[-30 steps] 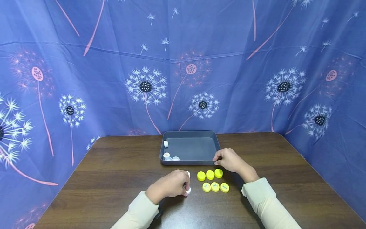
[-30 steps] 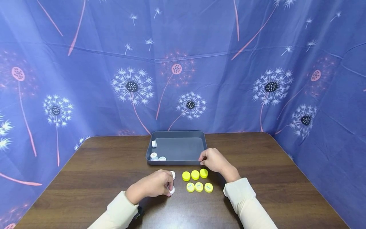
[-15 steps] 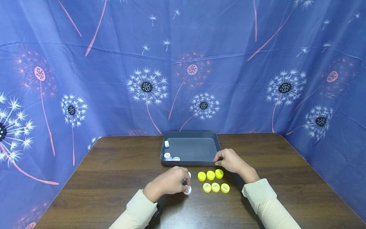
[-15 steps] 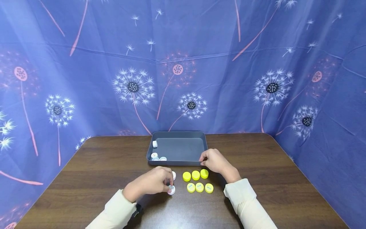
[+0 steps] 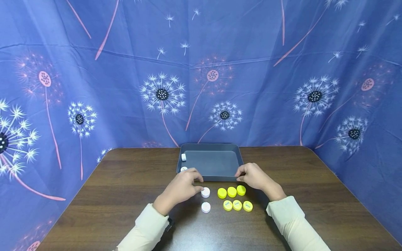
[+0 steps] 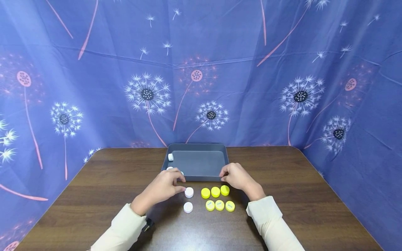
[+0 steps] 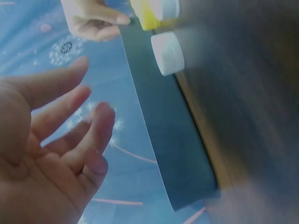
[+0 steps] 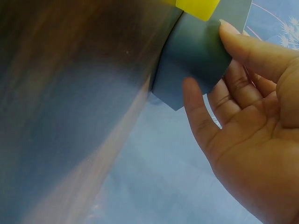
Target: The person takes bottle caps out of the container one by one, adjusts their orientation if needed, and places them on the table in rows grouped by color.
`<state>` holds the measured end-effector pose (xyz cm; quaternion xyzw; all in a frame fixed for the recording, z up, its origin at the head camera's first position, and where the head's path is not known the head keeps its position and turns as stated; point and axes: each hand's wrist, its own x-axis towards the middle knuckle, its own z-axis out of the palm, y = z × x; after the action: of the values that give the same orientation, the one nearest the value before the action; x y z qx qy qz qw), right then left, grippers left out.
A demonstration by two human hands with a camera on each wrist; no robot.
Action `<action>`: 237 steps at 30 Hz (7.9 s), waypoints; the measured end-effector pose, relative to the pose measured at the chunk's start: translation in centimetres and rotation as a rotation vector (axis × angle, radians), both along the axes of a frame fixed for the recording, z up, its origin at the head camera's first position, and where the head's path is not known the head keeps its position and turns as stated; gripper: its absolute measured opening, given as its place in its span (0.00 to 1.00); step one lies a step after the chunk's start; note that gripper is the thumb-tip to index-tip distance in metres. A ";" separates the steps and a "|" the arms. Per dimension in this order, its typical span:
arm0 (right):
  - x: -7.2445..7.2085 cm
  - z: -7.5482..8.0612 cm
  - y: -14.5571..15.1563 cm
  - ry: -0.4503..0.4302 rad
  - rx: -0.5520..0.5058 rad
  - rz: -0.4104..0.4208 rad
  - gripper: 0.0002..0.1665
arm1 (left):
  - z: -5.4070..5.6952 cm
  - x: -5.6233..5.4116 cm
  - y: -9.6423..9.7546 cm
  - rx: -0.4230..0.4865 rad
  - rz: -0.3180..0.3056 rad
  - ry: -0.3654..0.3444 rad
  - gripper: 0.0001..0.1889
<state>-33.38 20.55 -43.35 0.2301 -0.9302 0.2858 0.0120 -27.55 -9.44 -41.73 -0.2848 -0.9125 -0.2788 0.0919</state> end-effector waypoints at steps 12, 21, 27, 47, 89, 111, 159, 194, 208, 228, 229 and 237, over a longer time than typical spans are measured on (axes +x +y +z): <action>-0.1 -0.3 0.3 0.002 0.000 0.014 0.09 | 0.8 -4.6 -0.7 0.031 0.174 -0.022 0.09; -0.1 -0.3 0.0 -0.014 -0.007 0.006 0.07 | 0.3 -7.8 -0.3 -0.123 0.136 -0.111 0.12; 0.0 -0.1 -0.1 -0.009 -0.009 -0.018 0.09 | -0.5 -8.8 0.0 -0.174 0.112 -0.161 0.11; -0.2 -0.2 0.0 0.005 -0.005 -0.015 0.10 | -2.3 -9.8 0.0 -0.185 0.141 -0.134 0.04; -0.2 -0.4 -0.1 0.005 -0.017 -0.020 0.10 | -2.4 -9.5 0.8 -0.198 0.194 -0.160 0.06; 0.1 -0.2 -0.1 -0.040 -0.013 -0.048 0.09 | -2.7 -10.0 0.1 -0.034 0.120 -0.030 0.05; 0.1 -0.4 0.1 -0.012 -0.013 -0.021 0.10 | -2.1 -2.5 -2.2 0.135 -0.114 -0.028 0.13; -0.3 -0.4 0.1 0.007 -0.019 -0.009 0.11 | -2.8 -2.1 -2.8 -0.168 -0.134 -0.089 0.10; -0.2 -0.5 0.2 0.014 -0.015 -0.015 0.11 | -2.8 -2.0 -2.8 -0.168 -0.115 -0.130 0.10; -0.1 -0.4 0.0 -0.012 -0.005 -0.037 0.10 | -2.0 -2.1 -3.6 -0.123 -0.097 -0.175 0.06; -0.1 -0.4 -0.1 -0.015 -0.003 -0.043 0.10 | -1.9 -2.2 -3.8 -0.118 -0.099 -0.176 0.06; 0.0 -0.4 0.0 -0.021 -0.011 -0.039 0.11 | -1.0 -2.8 -5.5 -0.082 -0.065 -0.152 0.06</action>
<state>-33.35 20.52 -43.71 0.2090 -0.9329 0.2931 0.0089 -30.37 -14.92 -42.74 -0.2956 -0.9178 -0.2649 0.0015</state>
